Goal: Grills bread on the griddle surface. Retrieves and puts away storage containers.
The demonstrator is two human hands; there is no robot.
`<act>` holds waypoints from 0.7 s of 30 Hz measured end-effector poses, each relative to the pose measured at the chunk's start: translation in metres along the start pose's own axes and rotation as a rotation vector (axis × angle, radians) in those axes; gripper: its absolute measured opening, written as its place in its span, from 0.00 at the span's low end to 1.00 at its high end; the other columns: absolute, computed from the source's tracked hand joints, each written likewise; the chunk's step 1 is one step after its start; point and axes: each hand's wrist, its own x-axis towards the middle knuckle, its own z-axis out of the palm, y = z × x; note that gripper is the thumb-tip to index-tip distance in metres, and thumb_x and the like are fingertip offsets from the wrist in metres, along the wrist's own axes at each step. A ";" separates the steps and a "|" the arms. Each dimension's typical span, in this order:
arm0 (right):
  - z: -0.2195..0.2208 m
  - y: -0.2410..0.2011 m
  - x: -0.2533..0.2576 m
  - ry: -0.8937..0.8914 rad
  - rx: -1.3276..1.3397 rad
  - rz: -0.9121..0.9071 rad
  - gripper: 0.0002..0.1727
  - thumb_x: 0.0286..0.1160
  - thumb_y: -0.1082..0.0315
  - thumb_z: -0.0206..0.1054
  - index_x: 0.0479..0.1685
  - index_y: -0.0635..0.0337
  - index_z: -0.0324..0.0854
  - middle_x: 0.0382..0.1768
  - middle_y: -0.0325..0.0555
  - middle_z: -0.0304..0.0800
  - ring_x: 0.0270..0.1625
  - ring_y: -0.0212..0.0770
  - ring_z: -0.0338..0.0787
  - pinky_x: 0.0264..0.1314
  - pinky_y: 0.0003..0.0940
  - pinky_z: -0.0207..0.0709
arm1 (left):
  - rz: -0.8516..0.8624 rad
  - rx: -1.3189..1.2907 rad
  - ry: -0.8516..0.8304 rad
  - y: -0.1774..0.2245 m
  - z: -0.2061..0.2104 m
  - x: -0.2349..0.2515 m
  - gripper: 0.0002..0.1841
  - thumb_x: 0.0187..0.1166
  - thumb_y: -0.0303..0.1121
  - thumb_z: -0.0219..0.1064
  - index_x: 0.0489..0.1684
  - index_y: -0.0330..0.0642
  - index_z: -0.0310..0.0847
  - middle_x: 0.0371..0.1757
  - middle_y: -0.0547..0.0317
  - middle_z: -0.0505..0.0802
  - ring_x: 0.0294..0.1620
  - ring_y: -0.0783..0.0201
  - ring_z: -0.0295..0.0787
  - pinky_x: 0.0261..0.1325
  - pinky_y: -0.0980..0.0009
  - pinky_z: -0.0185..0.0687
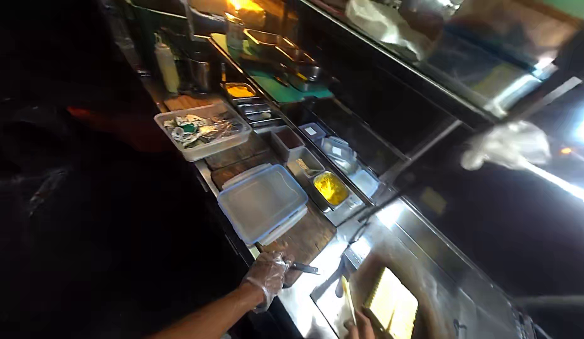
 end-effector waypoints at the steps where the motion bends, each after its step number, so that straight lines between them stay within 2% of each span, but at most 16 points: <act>1: 0.024 -0.030 0.011 -0.016 0.143 -0.060 0.20 0.79 0.74 0.60 0.68 0.72 0.78 0.40 0.56 0.90 0.27 0.40 0.86 0.29 0.39 0.84 | -0.002 -0.044 0.049 -0.017 0.000 -0.008 0.22 0.87 0.44 0.54 0.78 0.62 0.78 0.76 0.50 0.84 0.76 0.44 0.80 0.76 0.41 0.74; 3: 0.071 -0.095 0.051 -0.033 0.362 -0.082 0.20 0.83 0.75 0.56 0.71 0.72 0.74 0.31 0.52 0.88 0.16 0.37 0.81 0.16 0.34 0.79 | -0.006 -0.125 0.166 -0.053 0.001 -0.028 0.21 0.86 0.46 0.56 0.76 0.63 0.81 0.75 0.54 0.85 0.74 0.48 0.83 0.74 0.45 0.78; 5: 0.113 -0.151 0.110 -0.044 0.493 0.065 0.20 0.88 0.74 0.51 0.75 0.72 0.68 0.29 0.53 0.88 0.13 0.37 0.78 0.14 0.34 0.76 | -0.061 -0.195 0.223 -0.090 -0.005 -0.054 0.22 0.84 0.46 0.60 0.77 0.62 0.81 0.77 0.54 0.85 0.75 0.50 0.82 0.75 0.47 0.77; 7: 0.148 -0.180 0.169 -0.065 0.577 0.229 0.20 0.93 0.67 0.46 0.77 0.67 0.64 0.34 0.53 0.87 0.18 0.39 0.81 0.19 0.36 0.78 | -0.199 -0.232 0.231 -0.129 -0.009 -0.080 0.23 0.84 0.49 0.61 0.78 0.64 0.80 0.78 0.55 0.84 0.77 0.52 0.81 0.77 0.49 0.77; 9: 0.171 -0.192 0.199 -0.087 0.637 0.362 0.24 0.95 0.54 0.43 0.79 0.58 0.60 0.43 0.55 0.88 0.29 0.44 0.86 0.27 0.40 0.79 | -0.382 -0.310 0.231 -0.162 -0.015 -0.110 0.23 0.84 0.49 0.61 0.78 0.63 0.80 0.79 0.56 0.83 0.80 0.54 0.78 0.81 0.52 0.73; 11: 0.186 -0.203 0.189 -0.115 0.628 0.365 0.29 0.95 0.49 0.44 0.87 0.51 0.52 0.50 0.58 0.88 0.33 0.48 0.87 0.29 0.44 0.78 | -0.542 -0.390 0.302 -0.189 -0.022 -0.140 0.24 0.83 0.49 0.63 0.77 0.59 0.82 0.78 0.55 0.84 0.80 0.54 0.77 0.83 0.53 0.72; 13: 0.198 -0.205 0.152 -0.182 0.553 0.257 0.30 0.95 0.52 0.46 0.91 0.51 0.48 0.50 0.58 0.87 0.31 0.49 0.87 0.26 0.45 0.79 | -0.652 -0.457 0.399 -0.213 -0.021 -0.169 0.24 0.82 0.47 0.67 0.76 0.54 0.82 0.77 0.51 0.85 0.79 0.52 0.79 0.83 0.52 0.72; 14: 0.207 -0.202 0.133 -0.200 0.511 0.230 0.30 0.95 0.56 0.49 0.91 0.53 0.49 0.50 0.59 0.87 0.32 0.49 0.88 0.27 0.45 0.81 | -0.706 -0.483 0.442 -0.225 -0.016 -0.182 0.24 0.82 0.46 0.67 0.76 0.52 0.82 0.76 0.50 0.85 0.78 0.51 0.80 0.83 0.52 0.72; 15: 0.215 -0.197 0.118 -0.209 0.477 0.242 0.30 0.93 0.60 0.51 0.91 0.55 0.51 0.54 0.60 0.85 0.37 0.50 0.89 0.31 0.47 0.82 | -0.765 -0.506 0.477 -0.235 -0.009 -0.197 0.24 0.82 0.45 0.68 0.76 0.51 0.82 0.76 0.48 0.85 0.78 0.50 0.80 0.83 0.51 0.71; 17: 0.231 -0.179 0.102 -0.196 0.434 0.319 0.32 0.90 0.63 0.56 0.91 0.58 0.54 0.67 0.69 0.78 0.54 0.60 0.86 0.48 0.58 0.81 | -0.892 -0.537 0.506 -0.241 0.008 -0.232 0.24 0.82 0.45 0.67 0.77 0.49 0.81 0.77 0.45 0.84 0.80 0.47 0.77 0.85 0.50 0.67; 19: 0.256 -0.169 0.109 -0.126 0.421 0.340 0.34 0.85 0.65 0.61 0.89 0.63 0.56 0.71 0.74 0.75 0.63 0.65 0.81 0.56 0.64 0.77 | -0.999 -0.554 0.516 -0.237 0.018 -0.268 0.25 0.83 0.45 0.66 0.77 0.45 0.80 0.76 0.42 0.84 0.80 0.45 0.77 0.85 0.48 0.67; 21: 0.281 -0.164 0.120 -0.098 0.425 0.321 0.40 0.80 0.70 0.67 0.90 0.66 0.52 0.78 0.75 0.71 0.74 0.69 0.77 0.70 0.68 0.74 | -1.106 -0.588 0.475 -0.230 0.041 -0.305 0.26 0.84 0.47 0.64 0.76 0.43 0.80 0.75 0.42 0.85 0.80 0.45 0.78 0.85 0.48 0.67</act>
